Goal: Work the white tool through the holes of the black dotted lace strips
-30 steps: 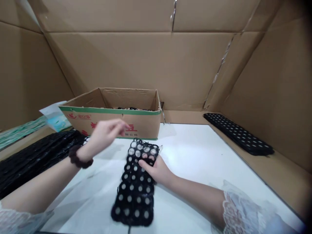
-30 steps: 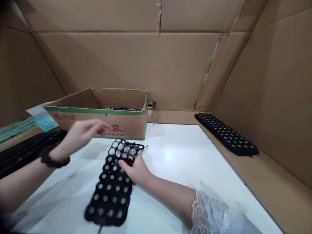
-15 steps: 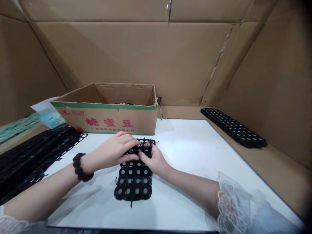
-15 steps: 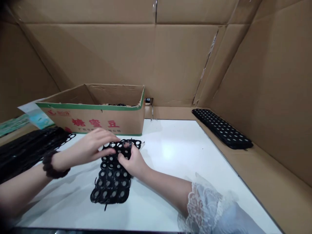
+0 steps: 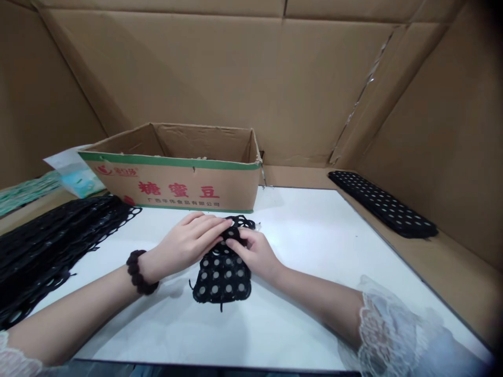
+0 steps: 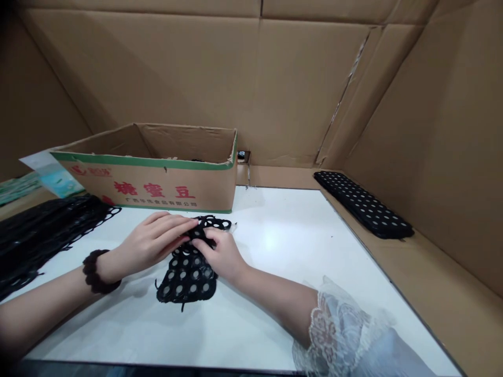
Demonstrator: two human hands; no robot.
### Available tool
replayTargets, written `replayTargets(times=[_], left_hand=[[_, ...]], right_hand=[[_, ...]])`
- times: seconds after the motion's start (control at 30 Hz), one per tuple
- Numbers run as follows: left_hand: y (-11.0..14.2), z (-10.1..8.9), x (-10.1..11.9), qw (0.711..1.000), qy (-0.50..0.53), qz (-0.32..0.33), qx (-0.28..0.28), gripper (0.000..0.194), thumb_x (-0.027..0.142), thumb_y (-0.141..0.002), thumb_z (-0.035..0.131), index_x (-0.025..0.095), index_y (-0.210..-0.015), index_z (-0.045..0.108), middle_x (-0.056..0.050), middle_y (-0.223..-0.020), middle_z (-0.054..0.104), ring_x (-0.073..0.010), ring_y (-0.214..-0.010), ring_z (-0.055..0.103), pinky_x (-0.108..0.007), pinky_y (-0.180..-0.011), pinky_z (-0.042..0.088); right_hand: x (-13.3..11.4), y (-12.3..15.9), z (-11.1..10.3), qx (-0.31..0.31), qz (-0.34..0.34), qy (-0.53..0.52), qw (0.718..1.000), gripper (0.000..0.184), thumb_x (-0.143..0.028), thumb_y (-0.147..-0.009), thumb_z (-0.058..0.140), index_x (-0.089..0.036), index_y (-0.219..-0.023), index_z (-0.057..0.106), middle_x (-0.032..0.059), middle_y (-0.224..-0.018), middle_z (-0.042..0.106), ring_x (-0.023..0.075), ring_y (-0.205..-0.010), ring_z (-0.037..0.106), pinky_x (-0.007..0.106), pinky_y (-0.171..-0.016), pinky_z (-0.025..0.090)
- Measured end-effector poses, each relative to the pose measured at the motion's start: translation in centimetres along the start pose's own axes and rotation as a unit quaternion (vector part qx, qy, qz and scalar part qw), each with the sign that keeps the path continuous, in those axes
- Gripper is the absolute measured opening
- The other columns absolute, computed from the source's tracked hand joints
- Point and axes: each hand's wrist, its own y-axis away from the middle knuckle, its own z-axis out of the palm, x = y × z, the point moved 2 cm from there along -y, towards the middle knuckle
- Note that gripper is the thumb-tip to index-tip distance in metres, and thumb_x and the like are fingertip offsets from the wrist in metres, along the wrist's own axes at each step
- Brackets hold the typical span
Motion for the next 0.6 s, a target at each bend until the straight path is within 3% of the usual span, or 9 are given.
replayTargets(times=[0.1,0.17,0.27,0.37,0.47,0.5,0.53,0.57,0.6], left_hand=[[-0.1,0.3,0.3,0.995,0.084,-0.021,-0.058,0.039,0.018,-0.089,0.040,0.020,-0.127,0.040,-0.009,-0.116,0.056,-0.0195,-0.104,0.051,-0.036,-0.091,0.039],[-0.2,0.5,0.7,0.988,0.131,-0.046,-0.064,0.035,0.022,-0.088,0.043,0.018,-0.122,0.046,-0.009,-0.114,0.058,-0.0194,-0.103,0.051,-0.034,-0.090,0.041],[-0.2,0.5,1.0,0.981,0.164,-0.106,-0.010,0.018,0.024,-0.087,0.045,0.019,-0.097,0.059,-0.004,-0.096,0.064,-0.0173,-0.091,0.056,-0.031,-0.083,0.043],[-0.2,-0.7,-0.3,0.961,0.156,-0.209,0.093,0.023,0.026,-0.089,0.041,0.018,-0.078,0.060,-0.001,-0.080,0.065,-0.0141,-0.077,0.059,-0.027,-0.073,0.046],[-0.6,-4.1,-4.3,0.911,0.044,-0.298,0.281,0.030,0.029,-0.091,0.035,0.016,-0.084,0.060,-0.001,-0.079,0.064,-0.0132,-0.073,0.060,-0.028,-0.069,0.049],[-0.9,-5.4,-6.0,0.887,-0.047,-0.311,0.339,0.031,0.030,-0.092,0.034,0.015,-0.093,0.061,-0.003,-0.084,0.065,-0.0148,-0.082,0.059,-0.032,-0.076,0.047],[-1.5,-6.6,-7.6,0.884,-0.149,-0.289,0.337,0.032,0.031,-0.091,0.035,0.015,-0.099,0.062,-0.004,-0.086,0.064,-0.0176,-0.091,0.057,-0.037,-0.084,0.042],[-2.3,-7.4,-9.1,0.892,-0.221,-0.262,0.294,0.034,0.034,-0.090,0.038,0.015,-0.107,0.060,-0.006,-0.092,0.063,-0.0214,-0.098,0.053,-0.043,-0.088,0.038],[-3.0,-8.0,-10.4,0.904,-0.227,-0.250,0.261,0.035,0.035,-0.089,0.041,0.015,-0.110,0.059,-0.006,-0.097,0.062,-0.0232,-0.102,0.051,-0.044,-0.088,0.037]], right_hand=[[-0.1,0.1,0.2,-0.013,-0.036,0.025,0.999,0.018,-0.022,-0.082,0.051,-0.015,-0.067,0.059,0.0036,-0.076,0.060,0.0139,-0.074,0.054,0.028,-0.073,0.043],[-0.3,0.3,0.3,-0.028,-0.059,0.031,0.997,0.017,-0.020,-0.083,0.049,-0.016,-0.072,0.061,0.0040,-0.079,0.060,0.0138,-0.077,0.054,0.027,-0.074,0.043],[-0.7,0.6,0.6,-0.051,-0.067,0.046,0.995,0.014,-0.020,-0.083,0.048,-0.016,-0.080,0.061,0.0038,-0.078,0.060,0.0139,-0.075,0.054,0.027,-0.072,0.043],[-0.7,0.8,0.7,-0.042,-0.032,0.042,0.998,0.015,-0.022,-0.083,0.047,-0.016,-0.076,0.059,0.0031,-0.074,0.060,0.0140,-0.071,0.054,0.026,-0.069,0.042],[-0.3,0.6,0.7,-0.033,0.003,0.007,0.999,0.017,-0.024,-0.083,0.046,-0.016,-0.075,0.058,0.0029,-0.075,0.061,0.0143,-0.072,0.055,0.025,-0.067,0.042],[-0.2,0.5,0.7,-0.024,0.016,-0.004,1.000,0.016,-0.025,-0.082,0.047,-0.016,-0.075,0.058,0.0027,-0.075,0.061,0.0143,-0.072,0.055,0.025,-0.066,0.042],[0.0,0.4,0.6,-0.011,0.030,-0.017,0.999,0.015,-0.026,-0.081,0.048,-0.016,-0.077,0.057,0.0025,-0.075,0.061,0.0144,-0.072,0.055,0.025,-0.066,0.042],[0.2,0.3,0.5,0.004,0.047,-0.030,0.998,0.014,-0.027,-0.080,0.049,-0.016,-0.079,0.057,0.0022,-0.075,0.060,0.0142,-0.071,0.055,0.025,-0.066,0.042],[0.3,0.2,0.5,0.012,0.063,-0.044,0.997,0.014,-0.028,-0.079,0.050,-0.016,-0.081,0.056,0.0017,-0.075,0.060,0.0137,-0.070,0.054,0.025,-0.065,0.042]])
